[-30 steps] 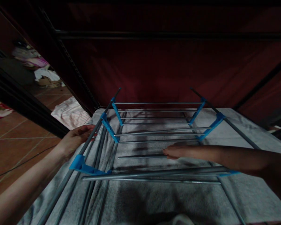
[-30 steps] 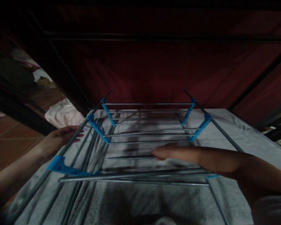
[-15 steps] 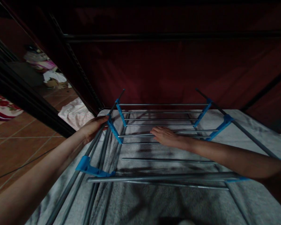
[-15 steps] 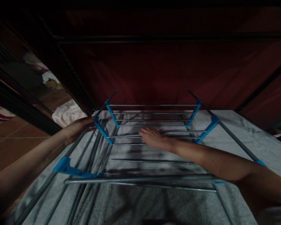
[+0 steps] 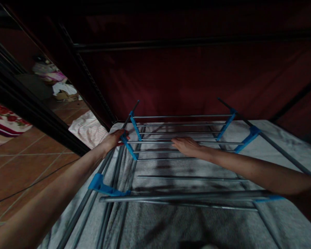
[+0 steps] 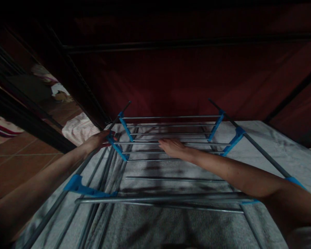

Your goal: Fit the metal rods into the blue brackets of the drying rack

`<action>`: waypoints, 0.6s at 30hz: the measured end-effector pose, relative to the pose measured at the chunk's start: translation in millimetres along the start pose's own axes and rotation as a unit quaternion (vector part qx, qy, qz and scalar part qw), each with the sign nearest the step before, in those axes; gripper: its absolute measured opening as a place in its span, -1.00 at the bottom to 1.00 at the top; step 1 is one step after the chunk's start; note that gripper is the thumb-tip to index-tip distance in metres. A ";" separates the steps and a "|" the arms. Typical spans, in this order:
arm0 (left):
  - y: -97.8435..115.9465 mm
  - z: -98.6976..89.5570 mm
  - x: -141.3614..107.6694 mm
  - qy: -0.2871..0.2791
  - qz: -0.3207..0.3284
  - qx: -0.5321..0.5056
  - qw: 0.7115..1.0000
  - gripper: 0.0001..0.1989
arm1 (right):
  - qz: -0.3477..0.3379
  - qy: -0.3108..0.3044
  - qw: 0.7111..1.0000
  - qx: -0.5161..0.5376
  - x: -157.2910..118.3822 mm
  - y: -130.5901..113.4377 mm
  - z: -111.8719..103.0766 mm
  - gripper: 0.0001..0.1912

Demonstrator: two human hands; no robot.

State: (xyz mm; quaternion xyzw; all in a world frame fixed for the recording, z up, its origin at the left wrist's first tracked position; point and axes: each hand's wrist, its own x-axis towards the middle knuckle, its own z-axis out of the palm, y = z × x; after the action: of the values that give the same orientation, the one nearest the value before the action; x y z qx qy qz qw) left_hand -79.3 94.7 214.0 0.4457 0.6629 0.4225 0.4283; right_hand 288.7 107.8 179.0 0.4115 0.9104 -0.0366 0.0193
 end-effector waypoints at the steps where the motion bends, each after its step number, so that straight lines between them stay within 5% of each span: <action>1: 0.2 1.0 -0.5 -0.001 0.004 -0.005 1.000 -0.46 | 0.003 0.003 1.000 -0.001 -1.6 -0.1 -2.6 -0.66; 10: 12.2 12.2 -12.9 0.013 -0.003 -0.080 0.997 -0.77 | 0.012 -0.006 1.000 0.012 -2.6 -4.0 -0.8 -0.64; 18: 13.1 10.2 -11.5 0.007 -0.009 -0.075 0.997 -0.70 | 0.026 -0.009 0.999 0.019 1.9 -5.1 8.9 -0.59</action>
State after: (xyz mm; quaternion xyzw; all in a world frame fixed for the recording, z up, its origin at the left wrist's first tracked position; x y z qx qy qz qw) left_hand -63.9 88.8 225.7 0.4032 0.6361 0.4707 0.4595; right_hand 283.7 105.1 170.3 0.4351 0.8983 -0.0573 0.0208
